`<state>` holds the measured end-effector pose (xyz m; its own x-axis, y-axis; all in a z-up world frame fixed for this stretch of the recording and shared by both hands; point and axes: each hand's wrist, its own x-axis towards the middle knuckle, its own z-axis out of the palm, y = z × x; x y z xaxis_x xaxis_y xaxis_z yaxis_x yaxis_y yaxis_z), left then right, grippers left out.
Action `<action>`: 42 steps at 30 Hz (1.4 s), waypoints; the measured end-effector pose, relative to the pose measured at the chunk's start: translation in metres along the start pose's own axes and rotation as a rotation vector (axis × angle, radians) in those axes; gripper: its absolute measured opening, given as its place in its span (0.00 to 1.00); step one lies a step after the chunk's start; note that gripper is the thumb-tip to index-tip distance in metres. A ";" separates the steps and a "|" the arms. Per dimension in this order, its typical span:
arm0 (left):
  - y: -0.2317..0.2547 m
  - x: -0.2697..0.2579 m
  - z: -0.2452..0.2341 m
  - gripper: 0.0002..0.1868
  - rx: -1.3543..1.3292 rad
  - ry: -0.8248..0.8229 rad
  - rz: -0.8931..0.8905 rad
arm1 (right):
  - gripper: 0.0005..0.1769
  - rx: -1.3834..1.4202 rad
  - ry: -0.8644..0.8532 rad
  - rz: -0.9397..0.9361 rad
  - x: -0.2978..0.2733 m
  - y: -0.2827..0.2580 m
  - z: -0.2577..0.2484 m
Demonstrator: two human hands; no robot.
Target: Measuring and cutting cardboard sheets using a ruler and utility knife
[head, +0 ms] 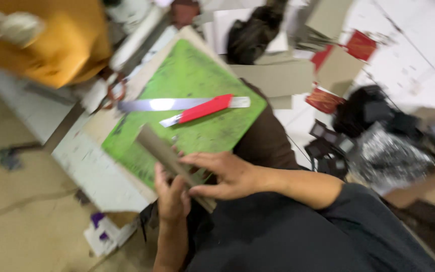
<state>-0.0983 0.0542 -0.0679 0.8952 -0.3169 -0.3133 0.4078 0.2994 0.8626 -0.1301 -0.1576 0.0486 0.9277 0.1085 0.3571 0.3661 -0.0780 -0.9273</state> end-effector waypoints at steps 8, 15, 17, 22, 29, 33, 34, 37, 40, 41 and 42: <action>0.011 0.005 0.022 0.57 -0.090 -0.009 0.157 | 0.34 0.103 -0.097 0.181 0.000 0.010 0.006; 0.023 0.007 0.029 0.58 -0.118 -0.014 0.172 | 0.35 0.047 -0.079 0.234 0.001 0.014 0.008; 0.029 0.004 0.034 0.58 -0.114 -0.004 0.161 | 0.35 0.004 -0.055 0.157 -0.005 0.024 0.009; 0.020 0.009 0.022 0.60 -0.099 -0.006 0.094 | 0.28 -0.303 0.048 0.237 -0.003 -0.002 -0.012; 0.029 0.007 0.026 0.53 -0.201 -0.018 0.017 | 0.33 -0.030 0.306 0.449 -0.062 0.061 -0.058; 0.023 0.023 0.014 0.37 0.044 0.129 0.121 | 0.29 0.192 0.716 0.504 -0.131 0.100 -0.116; 0.027 0.025 0.025 0.37 0.054 0.123 0.115 | 0.29 0.198 0.728 0.507 -0.138 0.087 -0.125; 0.040 0.025 0.050 0.15 0.193 0.159 0.193 | 0.28 0.141 0.959 0.475 -0.151 0.071 -0.153; 0.042 0.027 0.065 0.06 0.243 0.090 0.172 | 0.32 0.148 1.085 0.428 -0.177 0.081 -0.177; 0.041 0.028 0.069 0.09 0.231 0.055 0.152 | 0.30 0.141 1.104 0.394 -0.184 0.085 -0.181; 0.040 0.029 0.072 0.12 0.218 0.020 0.131 | 0.29 0.135 1.123 0.361 -0.191 0.090 -0.186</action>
<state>-0.0688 -0.0081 -0.0135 0.9422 -0.2694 -0.1993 0.2419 0.1350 0.9609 -0.2605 -0.3694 -0.0818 0.5449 -0.8335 -0.0913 0.1218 0.1864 -0.9749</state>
